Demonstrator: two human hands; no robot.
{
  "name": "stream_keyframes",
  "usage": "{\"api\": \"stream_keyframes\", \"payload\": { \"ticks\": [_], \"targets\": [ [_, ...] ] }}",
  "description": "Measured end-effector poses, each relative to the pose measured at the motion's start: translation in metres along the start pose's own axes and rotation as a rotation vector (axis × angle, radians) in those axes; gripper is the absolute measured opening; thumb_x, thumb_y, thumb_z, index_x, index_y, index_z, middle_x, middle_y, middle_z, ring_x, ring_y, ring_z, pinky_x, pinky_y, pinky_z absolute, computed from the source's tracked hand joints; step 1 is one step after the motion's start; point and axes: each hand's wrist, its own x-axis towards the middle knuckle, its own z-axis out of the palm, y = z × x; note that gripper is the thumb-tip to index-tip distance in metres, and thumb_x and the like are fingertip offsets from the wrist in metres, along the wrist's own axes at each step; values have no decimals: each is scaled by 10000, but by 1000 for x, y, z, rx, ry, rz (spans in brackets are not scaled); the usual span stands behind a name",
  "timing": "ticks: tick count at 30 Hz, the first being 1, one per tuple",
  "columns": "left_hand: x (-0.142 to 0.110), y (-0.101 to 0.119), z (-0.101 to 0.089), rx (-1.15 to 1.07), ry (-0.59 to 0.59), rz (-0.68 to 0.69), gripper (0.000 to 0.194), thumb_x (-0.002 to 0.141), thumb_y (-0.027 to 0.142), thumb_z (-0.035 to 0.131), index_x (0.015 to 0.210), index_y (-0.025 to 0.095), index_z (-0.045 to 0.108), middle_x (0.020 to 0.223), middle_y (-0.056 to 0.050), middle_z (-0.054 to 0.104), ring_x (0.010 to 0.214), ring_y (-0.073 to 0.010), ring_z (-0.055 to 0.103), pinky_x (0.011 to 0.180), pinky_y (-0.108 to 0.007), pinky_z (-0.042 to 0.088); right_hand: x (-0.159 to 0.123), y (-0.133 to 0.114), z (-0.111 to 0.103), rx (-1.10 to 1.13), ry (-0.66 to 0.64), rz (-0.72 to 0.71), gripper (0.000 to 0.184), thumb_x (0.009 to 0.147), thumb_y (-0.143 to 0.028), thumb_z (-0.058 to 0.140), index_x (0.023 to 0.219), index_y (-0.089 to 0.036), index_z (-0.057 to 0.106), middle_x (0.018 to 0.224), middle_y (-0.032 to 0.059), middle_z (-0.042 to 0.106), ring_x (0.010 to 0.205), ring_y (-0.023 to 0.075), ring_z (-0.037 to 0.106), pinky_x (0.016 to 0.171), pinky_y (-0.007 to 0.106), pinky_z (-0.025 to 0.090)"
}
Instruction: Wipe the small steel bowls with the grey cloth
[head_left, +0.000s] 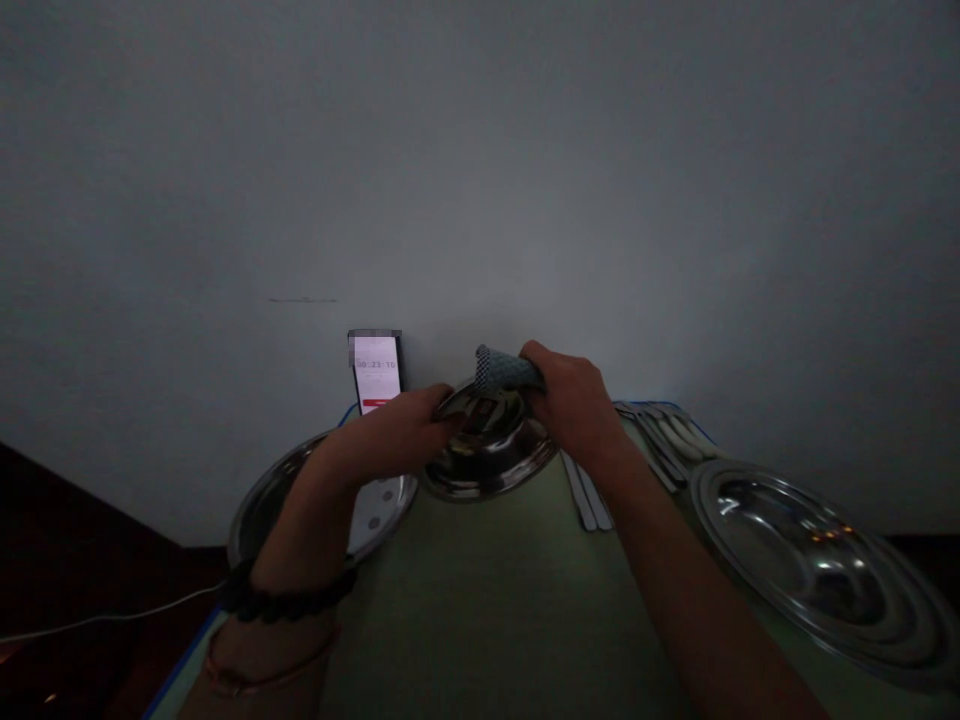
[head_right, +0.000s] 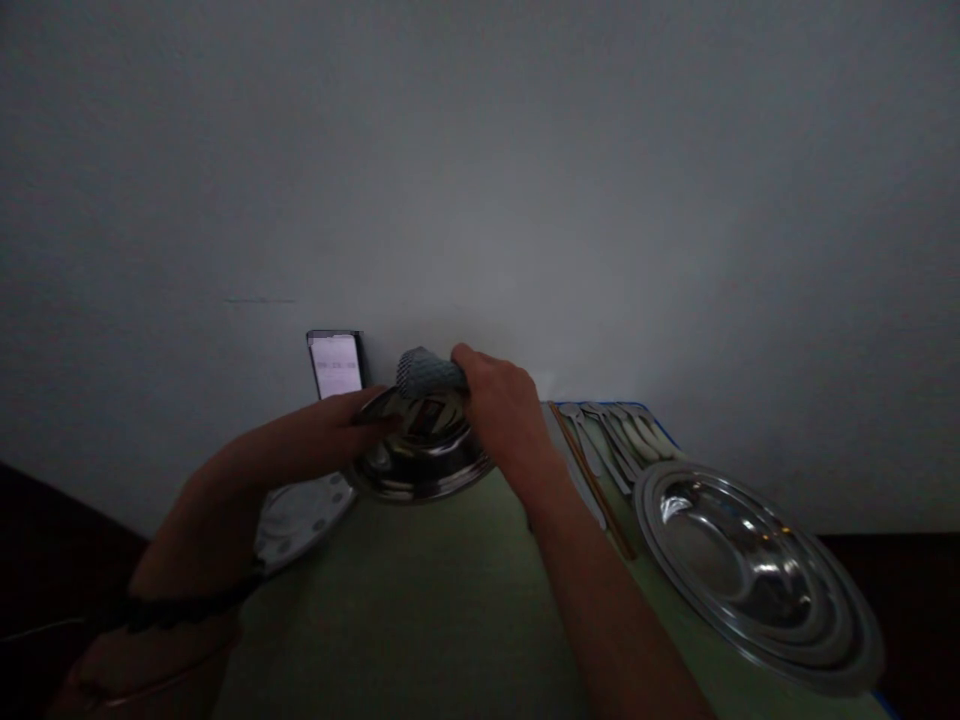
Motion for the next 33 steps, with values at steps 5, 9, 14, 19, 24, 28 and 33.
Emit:
{"api": "stream_keyframes", "payload": {
  "ticks": [5, 9, 14, 19, 24, 28, 33],
  "targets": [
    [2, 5, 0, -54, -62, 123, 425, 812, 264, 508, 1227, 212, 588, 1173, -86, 675, 1066, -256, 619, 925, -402, 481, 1, 11, 7, 98, 187, -1, 65, 771, -211, 601, 766, -208, 536, 693, 14, 626, 623, 157, 552, 581, 279, 343],
    [4, 2, -1, -222, 73, 166, 506, 796, 232, 557, 1301, 223, 529, 1243, -79, 639, 1143, -264, 577, 976, -420, 458, 2, 21, 16, 161, 299, 206, 181, 783, -382, 620, 773, -217, 545, 652, 7, 605, 620, 178, 554, 576, 286, 362],
    [14, -8, 10, -610, 347, 59, 476, 778, 303, 630, 1241, 211, 565, 1086, -77, 695, 962, -260, 656, 737, -358, 555, 1, 23, 33, 376, 293, 426, 339, 831, -463, 538, 943, -152, 609, 904, 129, 697, 831, 257, 633, 666, 330, 437],
    [8, -3, 6, -695, 214, -10, 609, 724, 356, 722, 1277, 230, 500, 1156, -97, 669, 937, -255, 665, 657, -320, 561, 0, 37, 30, 349, 135, 450, 345, 791, -423, 593, 937, -115, 650, 939, 165, 712, 827, 271, 649, 683, 344, 451],
    [-7, 8, -10, -321, -34, -132, 595, 792, 496, 610, 1314, 229, 504, 1160, -110, 675, 962, -279, 665, 691, -348, 554, -1, 44, 7, 183, 22, 213, 188, 784, -328, 623, 867, -163, 655, 801, 84, 698, 716, 213, 613, 639, 311, 402],
    [-10, 9, -11, -109, -168, -16, 598, 817, 472, 585, 1371, 290, 451, 1263, -70, 635, 1097, -265, 614, 903, -380, 492, 1, 30, -8, 140, -51, 74, 119, 801, -307, 633, 756, -199, 610, 645, 11, 620, 590, 155, 539, 591, 287, 366],
    [-6, 9, -8, -87, -153, 42, 399, 838, 350, 512, 1216, 247, 587, 1210, -63, 668, 1098, -250, 608, 935, -374, 469, 2, 15, -13, 223, 18, -93, 139, 810, -279, 638, 909, -206, 574, 902, 48, 616, 839, 188, 581, 755, 329, 456]
  ]
}}
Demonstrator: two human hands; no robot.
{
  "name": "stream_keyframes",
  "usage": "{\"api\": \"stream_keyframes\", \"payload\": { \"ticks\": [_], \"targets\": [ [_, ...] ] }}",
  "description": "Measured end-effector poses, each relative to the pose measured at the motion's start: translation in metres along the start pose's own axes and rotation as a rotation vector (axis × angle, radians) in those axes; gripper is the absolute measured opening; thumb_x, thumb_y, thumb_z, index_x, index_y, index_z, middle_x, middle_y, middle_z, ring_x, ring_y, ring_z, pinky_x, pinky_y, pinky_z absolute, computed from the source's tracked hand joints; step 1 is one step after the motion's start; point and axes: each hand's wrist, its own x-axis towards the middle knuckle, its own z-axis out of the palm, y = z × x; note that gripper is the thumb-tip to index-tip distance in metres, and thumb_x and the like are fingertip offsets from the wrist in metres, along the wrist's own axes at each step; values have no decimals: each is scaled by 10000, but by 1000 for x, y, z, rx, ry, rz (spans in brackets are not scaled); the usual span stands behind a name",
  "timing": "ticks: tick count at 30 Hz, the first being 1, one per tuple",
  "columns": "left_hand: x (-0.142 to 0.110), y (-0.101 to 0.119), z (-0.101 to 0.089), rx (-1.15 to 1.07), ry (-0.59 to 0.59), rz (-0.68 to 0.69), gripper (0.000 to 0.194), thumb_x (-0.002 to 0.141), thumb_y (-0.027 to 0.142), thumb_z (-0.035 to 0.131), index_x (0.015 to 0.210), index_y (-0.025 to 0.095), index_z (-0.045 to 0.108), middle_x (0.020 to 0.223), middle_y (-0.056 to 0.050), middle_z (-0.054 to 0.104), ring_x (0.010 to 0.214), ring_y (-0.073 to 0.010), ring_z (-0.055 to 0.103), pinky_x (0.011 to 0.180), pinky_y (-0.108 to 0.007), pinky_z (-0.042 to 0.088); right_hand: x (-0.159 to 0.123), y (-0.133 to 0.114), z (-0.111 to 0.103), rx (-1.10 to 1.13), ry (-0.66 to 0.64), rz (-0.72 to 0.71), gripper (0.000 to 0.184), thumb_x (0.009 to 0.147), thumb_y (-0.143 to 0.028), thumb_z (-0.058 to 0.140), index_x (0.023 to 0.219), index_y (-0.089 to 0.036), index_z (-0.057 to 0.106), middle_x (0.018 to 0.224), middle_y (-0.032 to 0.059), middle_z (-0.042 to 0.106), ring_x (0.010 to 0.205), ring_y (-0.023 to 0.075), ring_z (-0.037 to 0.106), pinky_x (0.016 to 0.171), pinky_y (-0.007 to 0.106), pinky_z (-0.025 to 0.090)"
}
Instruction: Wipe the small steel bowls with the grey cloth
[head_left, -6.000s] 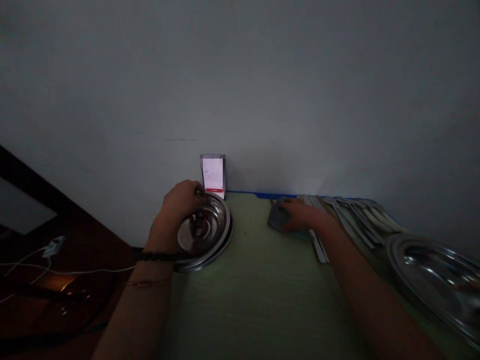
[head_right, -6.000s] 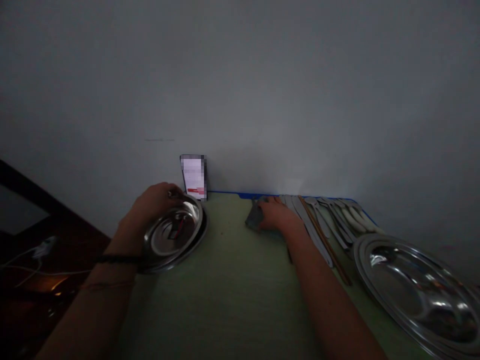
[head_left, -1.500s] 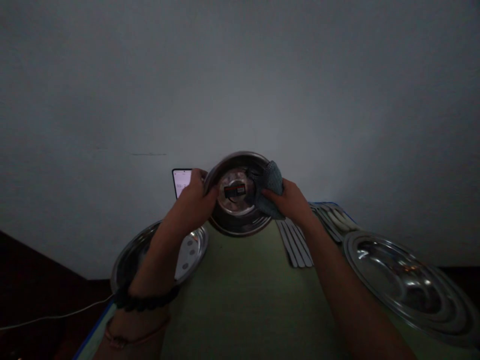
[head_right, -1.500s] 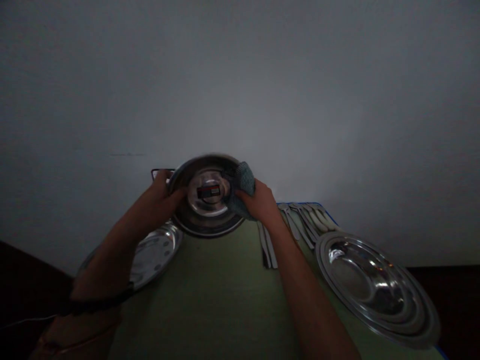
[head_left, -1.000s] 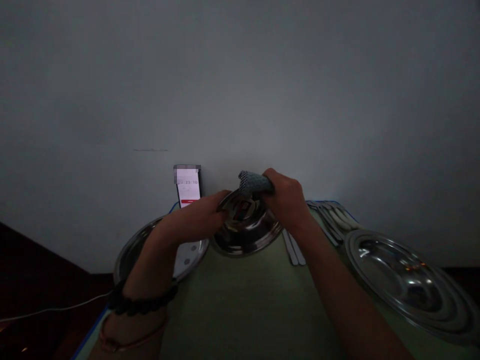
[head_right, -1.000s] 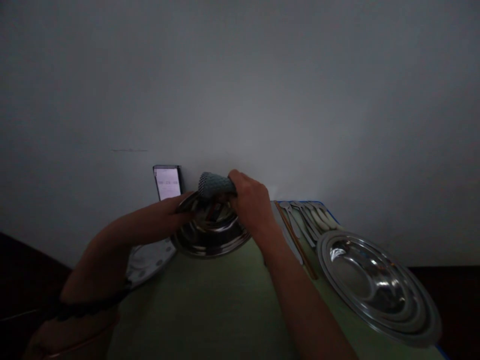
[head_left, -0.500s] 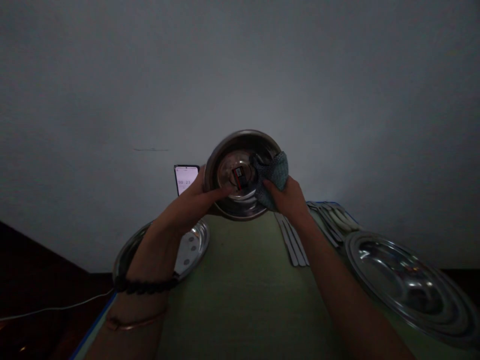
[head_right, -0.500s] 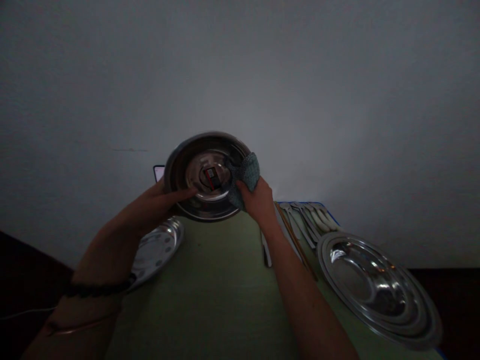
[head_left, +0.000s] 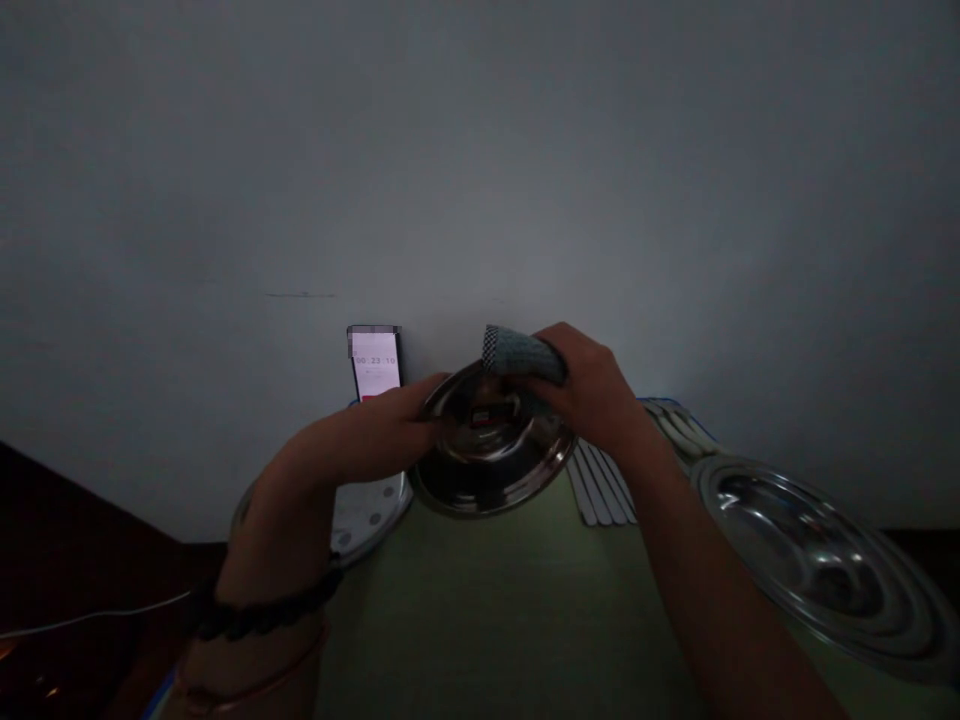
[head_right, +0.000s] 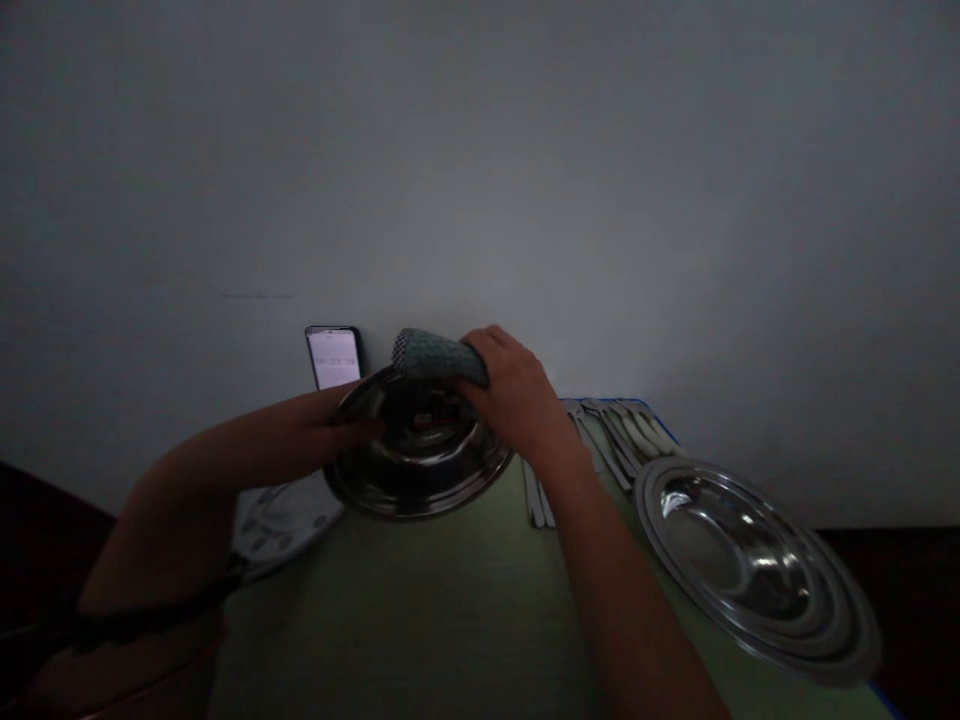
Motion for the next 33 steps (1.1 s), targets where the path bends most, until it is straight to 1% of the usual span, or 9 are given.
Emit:
{"api": "stream_keyframes", "payload": {
  "ticks": [4, 10, 14, 19, 22, 25, 29, 32, 33],
  "targets": [
    [4, -5, 0, 40, 17, -77, 361, 751, 272, 512, 1074, 200, 657, 1056, -76, 722, 946, -264, 654, 812, -374, 513, -4, -15, 6, 123, -93, -129, 388, 829, -343, 611, 1145, -163, 477, 1120, 123, 519, 1066, 228, 502, 954, 392, 430],
    [5, -8, -1, 117, 52, -142, 284, 662, 270, 513, 841, 160, 705, 872, -87, 735, 800, -266, 657, 702, -360, 510, -4, -21, 16, 93, -199, -183, 209, 859, -216, 522, 1064, -183, 496, 1069, 97, 543, 1011, 220, 504, 930, 396, 429],
    [3, -1, -2, 89, 71, -162, 226, 691, 287, 499, 779, 189, 683, 768, -46, 709, 744, -247, 640, 667, -343, 492, -1, -6, 24, 99, -135, -170, 124, 865, -209, 543, 983, -216, 502, 982, 53, 568, 912, 185, 544, 828, 339, 450],
    [4, 0, -1, -80, 90, -56, 238, 742, 238, 463, 882, 209, 654, 900, -22, 711, 863, -230, 636, 796, -351, 495, -4, 10, 32, 139, 43, -24, 205, 835, -303, 595, 952, -229, 444, 925, 34, 573, 831, 173, 550, 749, 320, 438],
    [3, -1, -4, -142, 276, -55, 309, 716, 225, 498, 987, 185, 641, 964, -47, 697, 900, -250, 629, 777, -367, 503, -5, 11, 36, 181, 150, 183, 242, 833, -371, 571, 917, -244, 383, 816, 5, 555, 729, 164, 540, 672, 314, 425],
    [1, -1, -7, -223, 594, -52, 496, 691, 244, 567, 1186, 213, 570, 1010, -33, 680, 924, -265, 623, 760, -374, 507, -5, 3, 40, 260, 293, 372, 248, 853, -412, 521, 874, -254, 332, 752, -1, 541, 696, 165, 535, 625, 306, 416],
    [6, -6, -5, -227, 928, -80, 647, 691, 315, 631, 1308, 252, 448, 1110, 7, 642, 1038, -275, 579, 839, -374, 489, -5, -15, 51, 420, 386, 549, 260, 867, -468, 473, 868, -243, 343, 838, 49, 582, 789, 185, 571, 687, 325, 457],
    [18, -18, 1, -239, 985, -49, 593, 758, 391, 524, 1315, 242, 384, 1312, -7, 546, 1196, -278, 494, 905, -348, 480, -5, -20, 63, 614, 345, 671, 280, 868, -492, 447, 926, -225, 386, 988, 95, 600, 919, 205, 591, 815, 359, 476],
    [21, -22, 3, -188, 870, -73, 597, 808, 424, 432, 1364, 244, 310, 1374, -24, 496, 1244, -278, 459, 913, -351, 479, -5, -18, 65, 659, 328, 703, 289, 867, -492, 447, 950, -221, 393, 1018, 103, 599, 946, 210, 591, 839, 370, 476]
  ]
}}
